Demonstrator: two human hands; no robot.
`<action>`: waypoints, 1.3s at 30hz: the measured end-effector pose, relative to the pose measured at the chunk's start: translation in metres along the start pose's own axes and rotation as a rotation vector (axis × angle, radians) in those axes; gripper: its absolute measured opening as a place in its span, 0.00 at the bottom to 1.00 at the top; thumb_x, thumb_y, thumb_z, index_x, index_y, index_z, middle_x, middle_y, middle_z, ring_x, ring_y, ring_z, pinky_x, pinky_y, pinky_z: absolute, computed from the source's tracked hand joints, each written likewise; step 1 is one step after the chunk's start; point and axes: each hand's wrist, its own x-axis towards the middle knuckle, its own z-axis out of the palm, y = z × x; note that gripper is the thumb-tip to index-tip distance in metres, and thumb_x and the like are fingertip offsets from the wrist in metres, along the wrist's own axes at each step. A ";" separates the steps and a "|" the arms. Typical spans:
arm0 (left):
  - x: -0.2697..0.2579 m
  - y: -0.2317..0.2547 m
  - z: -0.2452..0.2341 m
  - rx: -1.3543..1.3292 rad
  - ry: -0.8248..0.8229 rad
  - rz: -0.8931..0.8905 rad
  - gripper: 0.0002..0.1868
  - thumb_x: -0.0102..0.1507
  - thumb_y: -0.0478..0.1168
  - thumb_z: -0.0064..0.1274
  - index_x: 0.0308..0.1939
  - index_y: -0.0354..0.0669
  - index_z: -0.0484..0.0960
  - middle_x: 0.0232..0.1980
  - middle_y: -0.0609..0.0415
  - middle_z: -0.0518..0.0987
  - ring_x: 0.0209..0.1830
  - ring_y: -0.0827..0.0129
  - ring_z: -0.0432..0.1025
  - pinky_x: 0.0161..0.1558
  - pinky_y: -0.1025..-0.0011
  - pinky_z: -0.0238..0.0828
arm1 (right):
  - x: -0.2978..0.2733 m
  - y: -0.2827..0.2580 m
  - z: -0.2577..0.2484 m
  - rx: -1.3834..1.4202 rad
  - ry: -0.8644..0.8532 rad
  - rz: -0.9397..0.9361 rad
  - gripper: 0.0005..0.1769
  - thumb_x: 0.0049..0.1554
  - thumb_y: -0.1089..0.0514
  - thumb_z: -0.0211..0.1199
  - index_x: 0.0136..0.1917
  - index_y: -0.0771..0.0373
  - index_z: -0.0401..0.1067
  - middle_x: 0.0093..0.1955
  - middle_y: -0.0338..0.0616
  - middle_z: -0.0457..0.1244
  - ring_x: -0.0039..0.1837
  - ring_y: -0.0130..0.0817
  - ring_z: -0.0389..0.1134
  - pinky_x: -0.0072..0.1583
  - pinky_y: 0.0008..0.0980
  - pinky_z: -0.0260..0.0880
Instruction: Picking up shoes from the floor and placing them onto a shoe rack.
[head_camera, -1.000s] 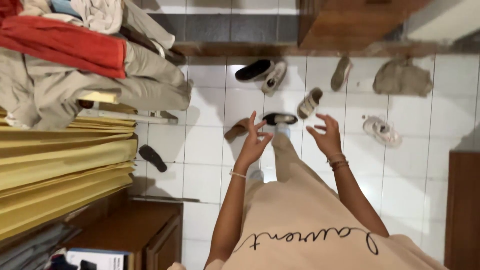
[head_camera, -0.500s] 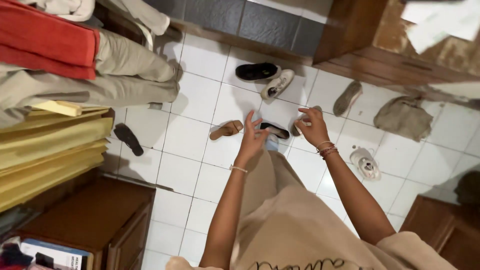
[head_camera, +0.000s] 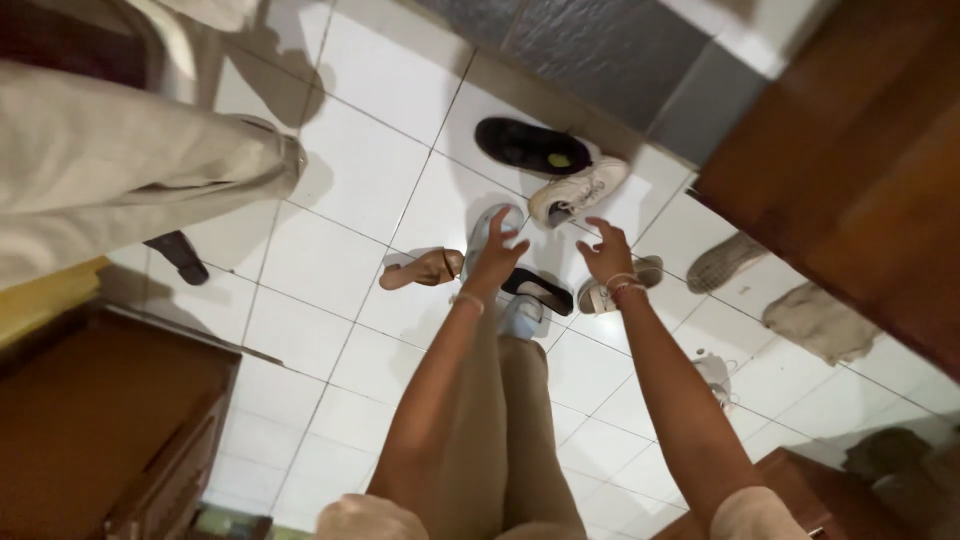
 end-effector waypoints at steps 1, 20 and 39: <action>0.035 -0.013 -0.002 -0.008 0.006 -0.026 0.46 0.63 0.43 0.60 0.79 0.60 0.49 0.68 0.38 0.73 0.67 0.52 0.70 0.61 0.59 0.69 | 0.027 0.004 0.006 -0.006 -0.024 0.011 0.31 0.56 0.52 0.69 0.71 0.47 0.67 0.70 0.57 0.58 0.57 0.45 0.71 0.59 0.40 0.74; 0.196 -0.099 0.093 0.155 -0.077 0.000 0.34 0.67 0.45 0.53 0.76 0.64 0.59 0.71 0.44 0.75 0.65 0.52 0.76 0.65 0.60 0.71 | 0.230 0.104 0.069 -0.979 0.075 -0.431 0.18 0.63 0.58 0.59 0.66 0.47 0.70 0.77 0.63 0.55 0.79 0.61 0.53 0.74 0.68 0.48; -0.235 0.139 0.035 0.768 0.446 0.338 0.32 0.59 0.39 0.55 0.68 0.64 0.72 0.46 0.40 0.78 0.38 0.48 0.77 0.40 0.49 0.68 | -0.213 -0.113 0.004 0.079 0.413 -0.411 0.20 0.55 0.56 0.70 0.60 0.60 0.75 0.54 0.50 0.70 0.56 0.43 0.72 0.58 0.38 0.72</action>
